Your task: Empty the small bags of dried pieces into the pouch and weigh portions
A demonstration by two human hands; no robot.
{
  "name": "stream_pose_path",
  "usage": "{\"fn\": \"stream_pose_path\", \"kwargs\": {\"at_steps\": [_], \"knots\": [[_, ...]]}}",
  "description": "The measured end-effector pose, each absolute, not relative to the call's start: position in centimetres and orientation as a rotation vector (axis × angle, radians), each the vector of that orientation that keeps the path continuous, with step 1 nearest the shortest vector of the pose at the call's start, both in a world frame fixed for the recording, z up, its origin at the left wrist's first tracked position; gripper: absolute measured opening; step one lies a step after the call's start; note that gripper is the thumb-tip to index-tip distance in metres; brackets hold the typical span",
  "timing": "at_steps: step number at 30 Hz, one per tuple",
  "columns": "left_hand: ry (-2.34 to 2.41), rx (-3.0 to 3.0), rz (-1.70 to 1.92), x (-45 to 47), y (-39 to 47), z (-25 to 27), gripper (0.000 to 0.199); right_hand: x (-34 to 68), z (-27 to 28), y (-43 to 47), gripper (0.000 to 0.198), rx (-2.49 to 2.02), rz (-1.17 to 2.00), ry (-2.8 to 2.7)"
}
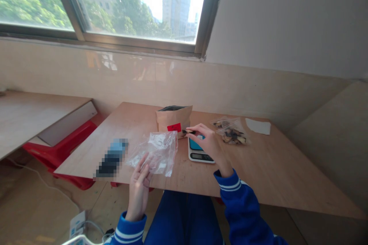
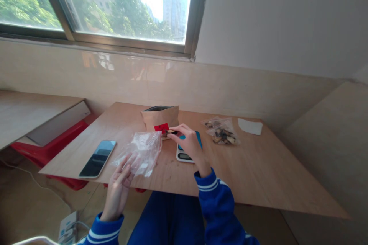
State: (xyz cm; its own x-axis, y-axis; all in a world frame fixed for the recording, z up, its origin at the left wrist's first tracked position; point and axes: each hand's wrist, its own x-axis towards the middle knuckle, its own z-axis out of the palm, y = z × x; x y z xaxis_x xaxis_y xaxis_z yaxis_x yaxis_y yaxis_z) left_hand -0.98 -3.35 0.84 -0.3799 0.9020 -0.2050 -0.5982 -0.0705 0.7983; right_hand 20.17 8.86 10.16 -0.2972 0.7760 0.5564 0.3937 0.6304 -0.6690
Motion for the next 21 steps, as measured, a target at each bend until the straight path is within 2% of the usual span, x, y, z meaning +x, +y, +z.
{"fn": "stream_pose_path", "kwargs": {"at_steps": [4,8,15,18,21], "knots": [[1.113,0.406,1.735,-1.8,-3.4,0.7,0.055,18.6,12.6,13.6,0.023,-0.942,0.340,-1.732],[1.115,0.404,1.740,-2.0,-3.4,0.6,0.057,16.1,13.6,17.3,0.022,-0.995,0.214,-1.813],[1.092,0.410,1.752,-2.0,-3.3,0.8,0.055,14.2,12.8,17.3,0.025,-1.070,-0.050,-2.040],[1.094,0.398,1.756,-1.9,-3.3,0.9,0.059,14.2,12.2,15.4,0.029,-1.012,0.034,-1.937],[1.082,0.378,1.761,-1.7,-3.1,0.8,0.058,14.2,11.1,12.4,0.033,-1.021,0.332,-1.888]]}}
